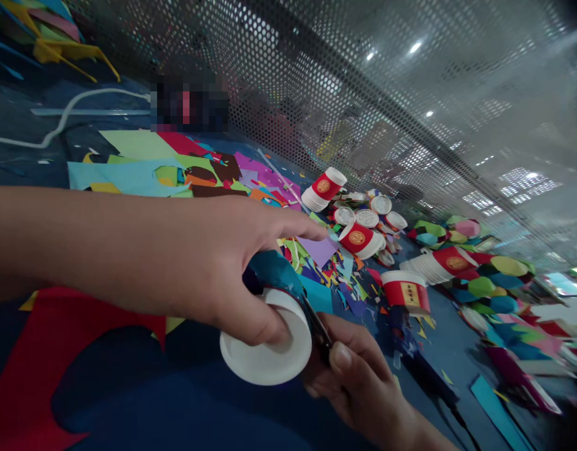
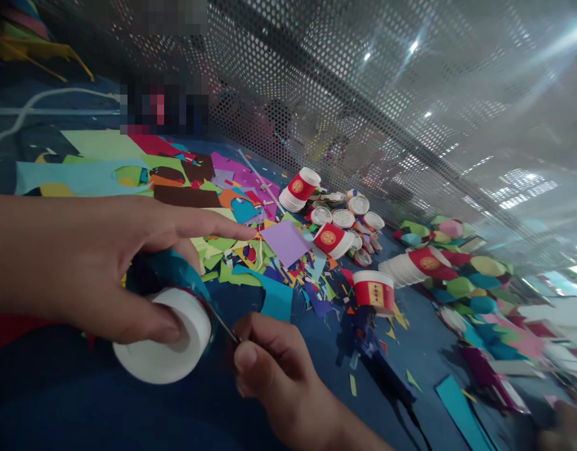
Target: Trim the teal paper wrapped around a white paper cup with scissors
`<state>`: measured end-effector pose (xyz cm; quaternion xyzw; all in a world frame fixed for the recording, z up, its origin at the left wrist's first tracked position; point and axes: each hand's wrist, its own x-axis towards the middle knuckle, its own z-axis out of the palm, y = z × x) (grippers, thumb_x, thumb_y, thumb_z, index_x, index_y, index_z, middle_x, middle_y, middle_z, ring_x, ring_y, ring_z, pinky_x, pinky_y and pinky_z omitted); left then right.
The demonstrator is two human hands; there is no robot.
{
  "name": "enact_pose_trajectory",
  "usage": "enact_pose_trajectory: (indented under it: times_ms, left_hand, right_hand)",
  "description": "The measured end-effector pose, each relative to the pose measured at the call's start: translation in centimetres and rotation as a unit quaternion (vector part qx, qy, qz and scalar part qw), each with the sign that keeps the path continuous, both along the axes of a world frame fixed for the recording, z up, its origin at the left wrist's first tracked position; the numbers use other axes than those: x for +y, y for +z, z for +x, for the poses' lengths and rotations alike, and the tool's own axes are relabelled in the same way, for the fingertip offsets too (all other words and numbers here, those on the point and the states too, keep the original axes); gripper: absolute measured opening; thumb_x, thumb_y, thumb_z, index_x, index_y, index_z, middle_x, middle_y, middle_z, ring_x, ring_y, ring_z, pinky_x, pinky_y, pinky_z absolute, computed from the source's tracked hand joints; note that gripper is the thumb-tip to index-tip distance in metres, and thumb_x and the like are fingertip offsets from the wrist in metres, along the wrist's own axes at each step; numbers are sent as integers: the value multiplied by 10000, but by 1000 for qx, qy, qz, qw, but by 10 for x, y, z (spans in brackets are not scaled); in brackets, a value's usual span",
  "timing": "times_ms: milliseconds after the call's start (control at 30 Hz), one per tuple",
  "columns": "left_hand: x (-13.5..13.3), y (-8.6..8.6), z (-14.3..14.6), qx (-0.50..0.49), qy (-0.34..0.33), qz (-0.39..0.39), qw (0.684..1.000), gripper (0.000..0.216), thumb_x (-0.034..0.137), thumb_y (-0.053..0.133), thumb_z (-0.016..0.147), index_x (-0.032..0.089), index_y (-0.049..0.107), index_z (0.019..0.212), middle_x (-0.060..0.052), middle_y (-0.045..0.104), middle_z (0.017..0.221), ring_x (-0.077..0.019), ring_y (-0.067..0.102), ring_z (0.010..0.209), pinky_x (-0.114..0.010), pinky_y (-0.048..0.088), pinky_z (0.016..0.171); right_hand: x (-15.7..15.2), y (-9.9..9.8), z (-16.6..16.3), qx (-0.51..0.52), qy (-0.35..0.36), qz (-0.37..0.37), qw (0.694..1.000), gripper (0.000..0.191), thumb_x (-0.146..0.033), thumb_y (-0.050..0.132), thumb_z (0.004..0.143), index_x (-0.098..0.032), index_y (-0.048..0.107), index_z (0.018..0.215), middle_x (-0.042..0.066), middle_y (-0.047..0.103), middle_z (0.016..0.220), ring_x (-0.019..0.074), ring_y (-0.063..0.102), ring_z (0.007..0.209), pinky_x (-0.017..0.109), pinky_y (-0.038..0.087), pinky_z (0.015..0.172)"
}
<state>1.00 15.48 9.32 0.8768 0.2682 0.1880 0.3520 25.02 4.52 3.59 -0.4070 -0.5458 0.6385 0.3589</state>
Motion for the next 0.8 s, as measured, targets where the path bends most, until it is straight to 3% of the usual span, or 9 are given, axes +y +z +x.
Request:
enact_pose_trajectory:
  times_ms: [100, 167, 267, 400, 600, 800]
  left_hand:
    - [-1, -4, -1, -23, 10, 26, 999, 964, 499, 798, 621, 380, 351, 1467, 47, 702, 1146, -171, 677, 842, -186, 498, 637]
    - [-3, -4, -1, -27, 20, 40, 999, 921, 505, 796, 613, 400, 401, 1439, 52, 670, 1224, -198, 667, 957, -241, 526, 783]
    - [-7, 4, 2, 16, 22, 13, 1000, 878, 460, 773, 645, 363, 417, 1442, 55, 684, 1161, -232, 610, 1128, -289, 479, 966]
    - [-11, 17, 5, 75, 20, -46, 996, 805, 380, 786, 649, 344, 483, 1394, 61, 721, 930, -241, 635, 1099, -282, 487, 953]
    - [-12, 19, 7, 66, 3, -74, 995, 778, 271, 817, 641, 379, 517, 1351, 60, 733, 1004, -234, 687, 1007, -229, 521, 771]
    - [-11, 22, 5, 72, 1, -85, 994, 820, 288, 835, 641, 401, 491, 1376, 112, 711, 799, -158, 697, 872, -191, 502, 800]
  right_hand:
    - [-1, 1, -1, 6, 11, -2, 1000, 441, -589, 546, 923, -169, 564, 790, -40, 388, 592, 87, 287, 510, 245, 259, 493]
    - [-1, 1, -3, 12, 15, -14, 1000, 439, -588, 544, 926, -166, 570, 811, -38, 400, 600, 85, 287, 514, 242, 258, 494]
    - [-1, 2, -5, 10, 16, -28, 999, 450, -601, 529, 931, -163, 579, 842, -43, 406, 597, 83, 295, 512, 241, 273, 503]
    - [0, 2, -9, -2, 22, -31, 999, 471, -623, 523, 925, -171, 551, 797, -55, 386, 562, 82, 315, 495, 236, 264, 491]
    - [0, 1, -10, 9, 11, -36, 999, 459, -604, 535, 929, -170, 539, 778, -59, 369, 545, 84, 322, 495, 232, 245, 483]
    - [2, 4, -9, 3, 19, -40, 999, 472, -626, 547, 907, -169, 551, 791, -62, 360, 544, 85, 317, 494, 241, 242, 482]
